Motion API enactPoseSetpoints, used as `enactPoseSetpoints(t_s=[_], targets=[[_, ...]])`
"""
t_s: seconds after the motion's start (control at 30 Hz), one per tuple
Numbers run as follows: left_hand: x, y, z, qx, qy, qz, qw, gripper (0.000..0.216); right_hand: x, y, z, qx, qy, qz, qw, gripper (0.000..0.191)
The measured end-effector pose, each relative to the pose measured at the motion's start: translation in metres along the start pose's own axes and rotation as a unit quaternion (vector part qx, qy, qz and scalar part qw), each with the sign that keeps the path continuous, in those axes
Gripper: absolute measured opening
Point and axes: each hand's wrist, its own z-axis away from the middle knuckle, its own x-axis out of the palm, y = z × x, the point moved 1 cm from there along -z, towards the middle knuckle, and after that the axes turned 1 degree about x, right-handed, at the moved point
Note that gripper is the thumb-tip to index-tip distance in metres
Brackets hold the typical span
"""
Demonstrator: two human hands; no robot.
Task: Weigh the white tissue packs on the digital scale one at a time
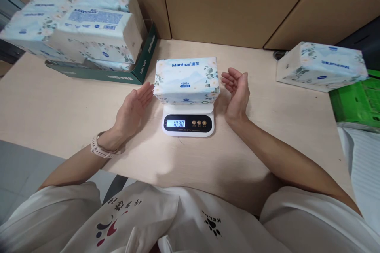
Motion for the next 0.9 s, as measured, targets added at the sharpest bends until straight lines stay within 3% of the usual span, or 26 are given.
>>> enactPoseSetpoints(t_s=[0.27, 0.43, 0.57, 0.9], targets=[[-0.004, -0.002, -0.002, 0.008, -0.014, -0.012, 1.0, 0.082, 0.003, -0.012, 0.01, -0.05, 0.045, 0.029, 0.997, 0.078], [-0.001, 0.002, 0.003, 0.017, -0.029, -0.045, 0.998, 0.082, -0.001, -0.014, 0.018, -0.101, 0.01, 0.07, 0.992, 0.065], [0.006, 0.008, 0.011, 0.063, -0.06, -0.102, 0.991, 0.086, -0.004, -0.013, 0.026, -0.173, -0.029, 0.095, 0.98, 0.059], [0.024, 0.022, 0.0, 0.106, -0.149, -0.196, 0.963, 0.094, -0.005, -0.013, 0.033, -0.249, -0.097, 0.145, 0.953, 0.063]])
